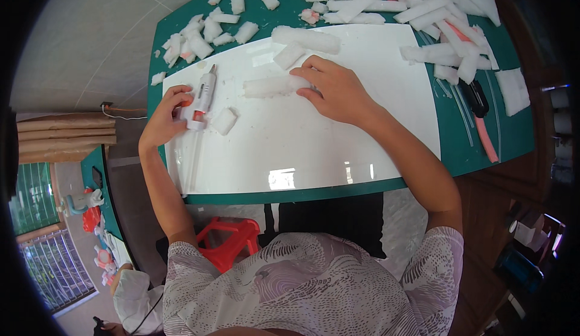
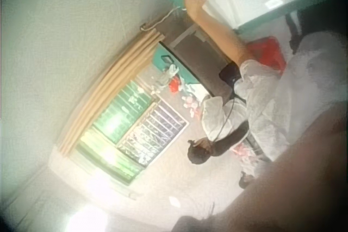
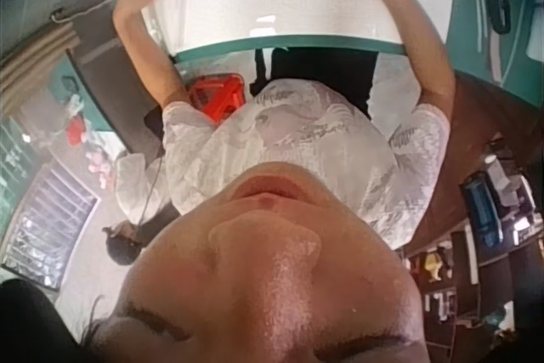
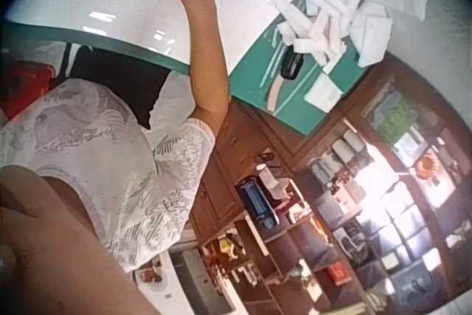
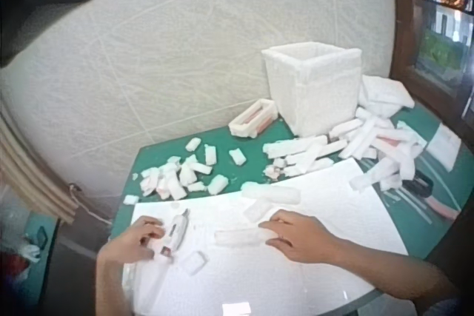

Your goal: The person fits foam pieces together by hand and attaches them using a hot glue gun to build a foam structure.

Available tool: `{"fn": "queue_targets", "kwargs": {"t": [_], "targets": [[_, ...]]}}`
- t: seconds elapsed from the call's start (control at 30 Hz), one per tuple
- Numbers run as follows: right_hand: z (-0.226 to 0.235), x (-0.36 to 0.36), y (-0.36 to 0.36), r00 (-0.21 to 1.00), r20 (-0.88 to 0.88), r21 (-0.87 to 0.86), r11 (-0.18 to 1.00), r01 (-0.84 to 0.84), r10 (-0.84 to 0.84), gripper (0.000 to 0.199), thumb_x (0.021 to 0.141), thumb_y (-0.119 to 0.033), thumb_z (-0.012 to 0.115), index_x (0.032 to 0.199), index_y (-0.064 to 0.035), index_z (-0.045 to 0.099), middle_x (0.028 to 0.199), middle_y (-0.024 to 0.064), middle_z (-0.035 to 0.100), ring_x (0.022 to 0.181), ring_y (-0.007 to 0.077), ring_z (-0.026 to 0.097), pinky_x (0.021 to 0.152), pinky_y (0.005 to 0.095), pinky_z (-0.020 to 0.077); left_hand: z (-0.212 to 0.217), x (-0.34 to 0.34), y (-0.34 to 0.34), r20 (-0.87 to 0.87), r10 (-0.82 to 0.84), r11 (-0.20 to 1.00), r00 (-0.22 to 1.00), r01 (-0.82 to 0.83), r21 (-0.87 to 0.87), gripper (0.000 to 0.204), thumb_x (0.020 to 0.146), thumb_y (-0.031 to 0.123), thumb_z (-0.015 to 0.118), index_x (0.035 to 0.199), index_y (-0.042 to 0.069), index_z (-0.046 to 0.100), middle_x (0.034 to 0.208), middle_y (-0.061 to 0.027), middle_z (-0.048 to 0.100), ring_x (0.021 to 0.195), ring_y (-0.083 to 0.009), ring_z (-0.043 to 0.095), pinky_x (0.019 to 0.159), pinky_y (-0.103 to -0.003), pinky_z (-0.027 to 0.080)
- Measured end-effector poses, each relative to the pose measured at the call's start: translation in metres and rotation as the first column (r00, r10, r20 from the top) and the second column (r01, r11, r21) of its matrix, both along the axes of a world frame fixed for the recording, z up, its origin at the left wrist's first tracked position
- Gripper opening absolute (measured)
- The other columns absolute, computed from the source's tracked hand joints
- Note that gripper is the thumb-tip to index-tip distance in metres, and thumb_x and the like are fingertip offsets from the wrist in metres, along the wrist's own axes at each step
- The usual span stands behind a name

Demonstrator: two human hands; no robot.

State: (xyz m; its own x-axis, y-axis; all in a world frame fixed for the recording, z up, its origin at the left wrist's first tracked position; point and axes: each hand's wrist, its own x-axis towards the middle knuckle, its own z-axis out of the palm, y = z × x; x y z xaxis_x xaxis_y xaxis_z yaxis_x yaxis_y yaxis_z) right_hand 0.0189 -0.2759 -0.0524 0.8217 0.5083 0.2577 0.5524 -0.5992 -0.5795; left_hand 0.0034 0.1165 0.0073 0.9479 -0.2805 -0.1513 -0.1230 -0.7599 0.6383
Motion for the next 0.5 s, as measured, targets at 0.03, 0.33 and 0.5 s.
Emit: {"fn": "queue_targets", "kwargs": {"t": [0.03,0.33,0.5], "targets": [[0.0,0.0,-0.001,1.0,0.009,0.008,1.0,-0.005,0.005,0.03,0.093,-0.02,0.069,0.121,-0.0092,0.068,0.111,0.0068,0.063,0.091,0.0248,0.064,0.081,0.0344,0.0527,0.007,-0.002,-0.002,-0.04,0.007,1.0,0.999,-0.007,-0.005,0.038,0.072,-0.007,0.069,0.108,0.004,0.063,0.135,-0.0104,0.048,0.119,-0.0237,0.053,0.099,-0.035,0.046],[-0.002,-0.001,-0.003,1.0,0.014,0.044,0.999,-0.021,0.02,0.031,0.093,-0.019,0.068,0.121,-0.0073,0.068,0.112,0.0093,0.062,0.094,0.0276,0.063,0.082,0.0343,0.0516,0.027,-0.04,-0.045,0.213,0.006,0.995,0.977,-0.027,0.098,0.032,0.083,0.001,0.068,0.114,0.005,0.062,0.12,-0.0123,0.06,0.115,-0.0277,0.057,0.094,-0.036,0.047],[0.0,-0.003,-0.002,0.999,0.031,0.036,0.999,-0.024,0.023,0.03,0.093,-0.019,0.068,0.12,-0.0071,0.068,0.113,0.0098,0.063,0.095,0.0286,0.064,0.083,0.0353,0.0519,0.004,-0.059,-0.092,0.381,-0.175,0.961,0.908,0.074,0.265,0.034,0.086,0.009,0.073,0.119,0.005,0.064,0.109,-0.0115,0.065,0.103,-0.0244,0.062,0.088,-0.034,0.05]]}}
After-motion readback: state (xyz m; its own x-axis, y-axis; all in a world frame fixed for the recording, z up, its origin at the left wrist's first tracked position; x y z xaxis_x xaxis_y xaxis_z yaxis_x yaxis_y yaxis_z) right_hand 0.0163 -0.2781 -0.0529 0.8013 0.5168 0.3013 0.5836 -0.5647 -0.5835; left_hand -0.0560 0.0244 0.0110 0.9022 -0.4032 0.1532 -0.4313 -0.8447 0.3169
